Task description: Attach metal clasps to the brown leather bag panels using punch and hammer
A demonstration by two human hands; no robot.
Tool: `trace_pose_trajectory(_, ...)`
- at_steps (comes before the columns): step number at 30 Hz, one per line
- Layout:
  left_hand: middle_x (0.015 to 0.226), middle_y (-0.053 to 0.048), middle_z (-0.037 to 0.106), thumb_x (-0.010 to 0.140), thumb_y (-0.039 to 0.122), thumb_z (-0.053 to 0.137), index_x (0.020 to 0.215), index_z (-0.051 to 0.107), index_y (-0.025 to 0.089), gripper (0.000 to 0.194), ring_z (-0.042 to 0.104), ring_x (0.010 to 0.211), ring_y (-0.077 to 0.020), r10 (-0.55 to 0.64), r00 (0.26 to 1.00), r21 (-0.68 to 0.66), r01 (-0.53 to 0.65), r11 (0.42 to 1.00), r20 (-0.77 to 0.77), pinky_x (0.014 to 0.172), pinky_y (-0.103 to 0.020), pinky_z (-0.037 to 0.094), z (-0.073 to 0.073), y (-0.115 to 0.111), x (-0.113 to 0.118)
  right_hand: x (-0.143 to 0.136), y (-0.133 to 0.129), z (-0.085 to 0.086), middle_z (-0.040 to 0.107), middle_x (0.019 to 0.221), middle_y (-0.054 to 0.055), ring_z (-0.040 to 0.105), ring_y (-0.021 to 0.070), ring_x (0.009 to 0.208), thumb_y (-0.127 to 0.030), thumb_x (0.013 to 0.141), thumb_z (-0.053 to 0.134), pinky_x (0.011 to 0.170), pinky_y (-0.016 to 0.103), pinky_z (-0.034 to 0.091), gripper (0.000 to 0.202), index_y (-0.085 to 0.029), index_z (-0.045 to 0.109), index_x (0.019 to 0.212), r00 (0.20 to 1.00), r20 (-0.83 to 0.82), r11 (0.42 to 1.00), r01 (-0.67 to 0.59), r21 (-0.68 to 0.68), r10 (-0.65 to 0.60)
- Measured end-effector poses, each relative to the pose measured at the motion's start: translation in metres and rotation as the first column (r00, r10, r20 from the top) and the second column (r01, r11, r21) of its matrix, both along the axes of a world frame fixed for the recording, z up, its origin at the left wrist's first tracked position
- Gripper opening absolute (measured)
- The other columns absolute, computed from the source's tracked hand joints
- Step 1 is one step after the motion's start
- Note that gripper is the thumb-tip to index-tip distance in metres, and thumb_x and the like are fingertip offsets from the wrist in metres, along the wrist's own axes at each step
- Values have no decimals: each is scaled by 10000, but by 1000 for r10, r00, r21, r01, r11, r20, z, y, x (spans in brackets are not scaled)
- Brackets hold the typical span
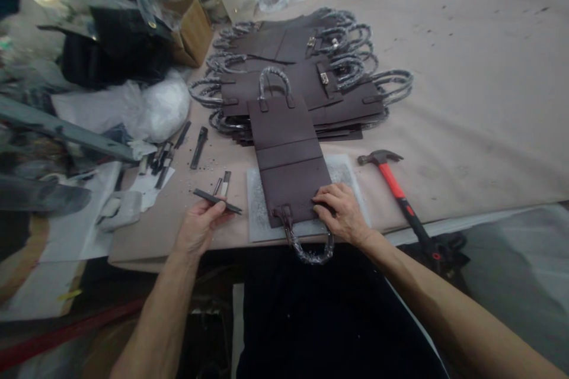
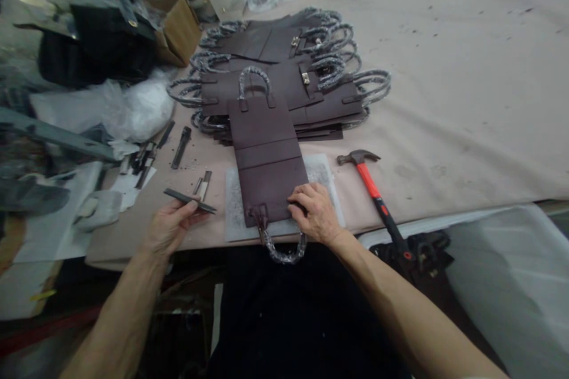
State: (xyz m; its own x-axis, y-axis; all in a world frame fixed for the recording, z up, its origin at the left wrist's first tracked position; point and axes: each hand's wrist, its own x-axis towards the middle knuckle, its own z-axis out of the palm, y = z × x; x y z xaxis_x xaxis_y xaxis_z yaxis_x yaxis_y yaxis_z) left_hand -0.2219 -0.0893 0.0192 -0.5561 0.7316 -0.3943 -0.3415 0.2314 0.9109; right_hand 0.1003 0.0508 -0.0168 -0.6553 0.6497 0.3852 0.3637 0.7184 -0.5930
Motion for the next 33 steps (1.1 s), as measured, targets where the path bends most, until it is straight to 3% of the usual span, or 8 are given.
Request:
trace_pose_trajectory(5,841,-53,775,705,398,873,926,752,140,361,747,756,-200,-98,964,152,138,979,-248,751,-343,652,-13,33,71,-1,0,2,700,1027,72,599,241,940,-217,939,604,865,439,431,97,-214,685,993,1000,-7,1000,0,-8,0)
trace_pose_trajectory(10,971,-66,796,879,265,708,963,755,174,133,755,942,-206,-179,772,170,348,922,-610,924,-353,617,-27,41,106,-1,0,2,694,1012,70,585,236,928,-207,938,608,859,430,429,91,-204,682,991,1000,-27,1000,7,-10,-7)
trace_pose_trajectory(12,989,-63,797,899,233,685,988,743,177,120,757,958,-202,-159,712,193,387,902,-683,930,-352,617,-33,39,111,-1,0,1,692,1006,70,578,234,919,-209,937,611,855,431,425,86,-198,680,988,1000,-30,1000,8,-14,-8)
trace_pose_trajectory(17,1015,-66,797,917,204,692,1034,720,175,124,765,969,-196,-94,660,249,407,879,-746,929,-344,625,-43,33,116,0,0,0,689,1005,69,566,233,918,-215,936,610,862,435,421,89,-195,676,992,999,-40,999,7,-42,-9)
trace_pose_trajectory(33,994,-69,797,922,173,678,1011,717,172,98,773,947,-194,-61,585,248,434,866,-809,889,-325,642,-41,39,121,1,0,0,686,1022,73,571,246,960,-212,914,642,878,442,416,89,-197,672,997,999,-30,998,13,-56,-15)
